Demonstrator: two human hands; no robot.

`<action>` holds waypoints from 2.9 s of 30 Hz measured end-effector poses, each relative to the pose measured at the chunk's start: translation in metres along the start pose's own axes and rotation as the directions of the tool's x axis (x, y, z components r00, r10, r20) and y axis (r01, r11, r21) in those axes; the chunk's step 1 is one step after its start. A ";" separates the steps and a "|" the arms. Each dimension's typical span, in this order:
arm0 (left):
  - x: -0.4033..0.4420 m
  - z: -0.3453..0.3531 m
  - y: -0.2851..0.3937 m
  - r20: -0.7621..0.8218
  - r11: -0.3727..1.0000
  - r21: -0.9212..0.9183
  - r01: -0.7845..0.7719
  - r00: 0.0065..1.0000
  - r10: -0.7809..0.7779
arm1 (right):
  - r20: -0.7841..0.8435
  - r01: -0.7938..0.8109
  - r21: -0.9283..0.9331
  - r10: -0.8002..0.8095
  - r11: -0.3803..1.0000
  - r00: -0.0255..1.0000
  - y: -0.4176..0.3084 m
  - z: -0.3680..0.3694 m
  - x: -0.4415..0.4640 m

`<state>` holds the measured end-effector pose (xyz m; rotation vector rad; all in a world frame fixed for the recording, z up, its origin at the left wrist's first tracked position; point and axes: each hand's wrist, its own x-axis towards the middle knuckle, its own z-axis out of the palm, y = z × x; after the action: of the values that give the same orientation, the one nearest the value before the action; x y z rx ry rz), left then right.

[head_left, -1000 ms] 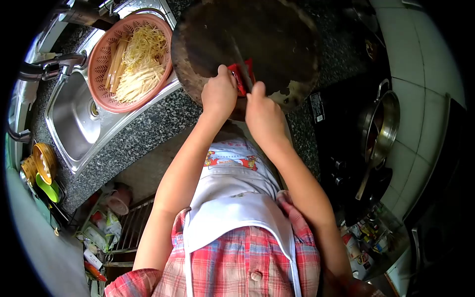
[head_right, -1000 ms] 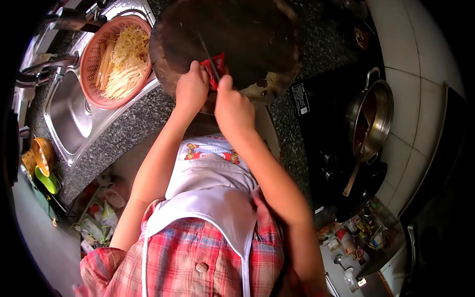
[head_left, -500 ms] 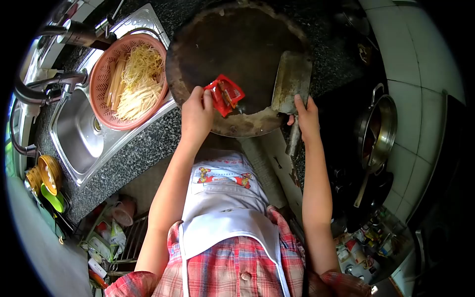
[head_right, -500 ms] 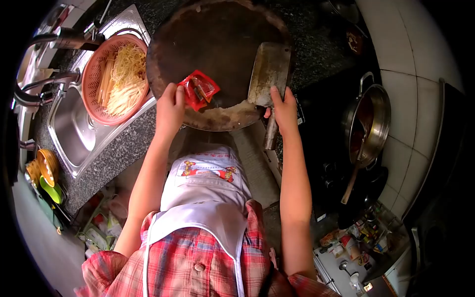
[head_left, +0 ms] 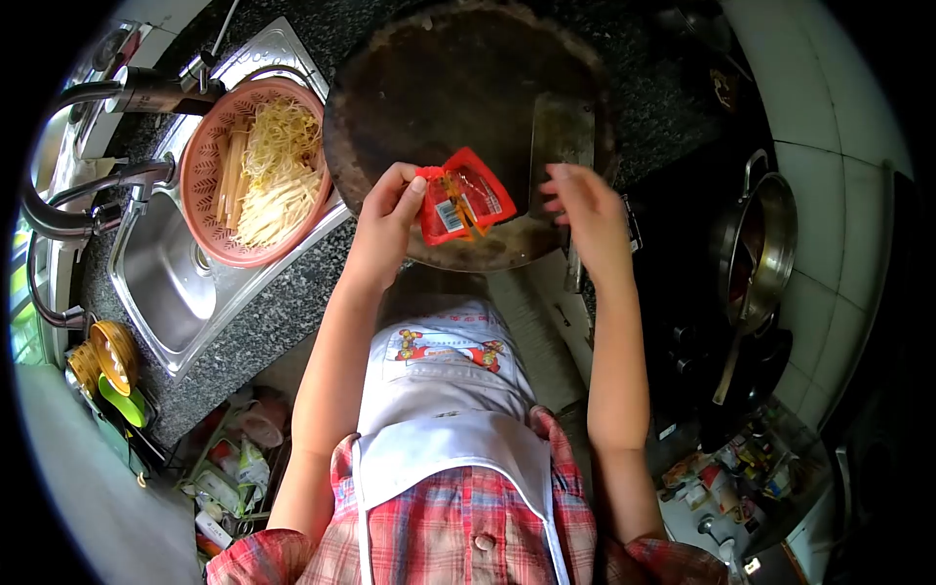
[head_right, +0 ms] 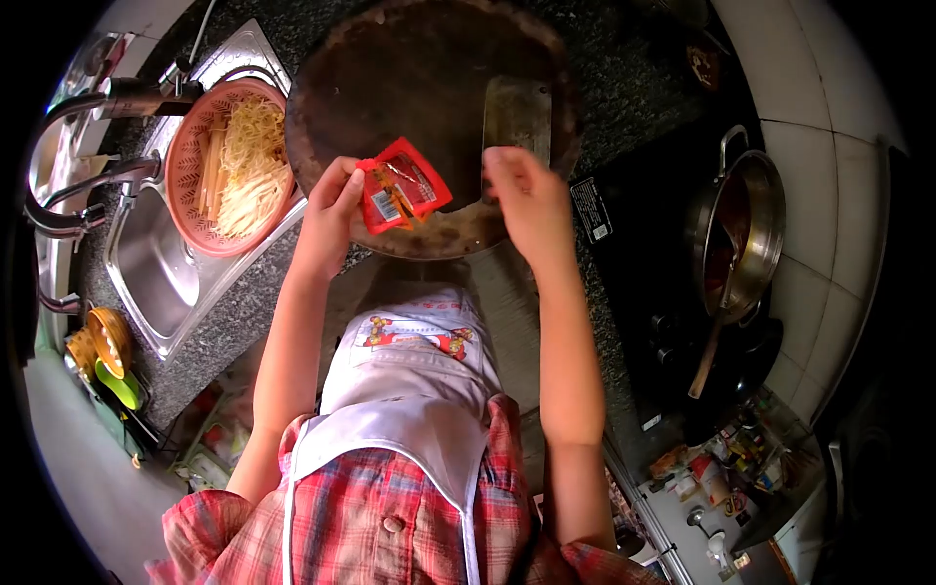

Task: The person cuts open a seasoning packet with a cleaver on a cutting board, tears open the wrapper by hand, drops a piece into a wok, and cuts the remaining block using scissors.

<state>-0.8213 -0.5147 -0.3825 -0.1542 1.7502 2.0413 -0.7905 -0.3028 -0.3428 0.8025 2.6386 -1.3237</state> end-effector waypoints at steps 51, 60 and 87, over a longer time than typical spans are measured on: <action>-0.020 -0.020 0.164 0.621 0.647 0.719 0.254 0.184 -0.762 | 0.946 -0.666 0.322 -0.191 0.673 0.263 -0.080 -0.021 -0.088; -0.007 -0.021 0.186 0.751 0.769 0.600 0.222 0.177 -0.637 | 0.931 -0.587 0.361 -0.251 0.724 0.264 -0.107 -0.034 -0.070; -0.015 -0.002 0.155 0.757 0.746 0.587 0.316 0.112 -0.644 | 0.878 -0.715 0.476 -0.236 0.511 0.416 -0.081 -0.042 -0.094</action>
<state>-0.8703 -0.5354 -0.2362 0.4577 0.9097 0.8883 -0.7426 -0.3488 -0.2300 0.3215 0.8471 -2.0788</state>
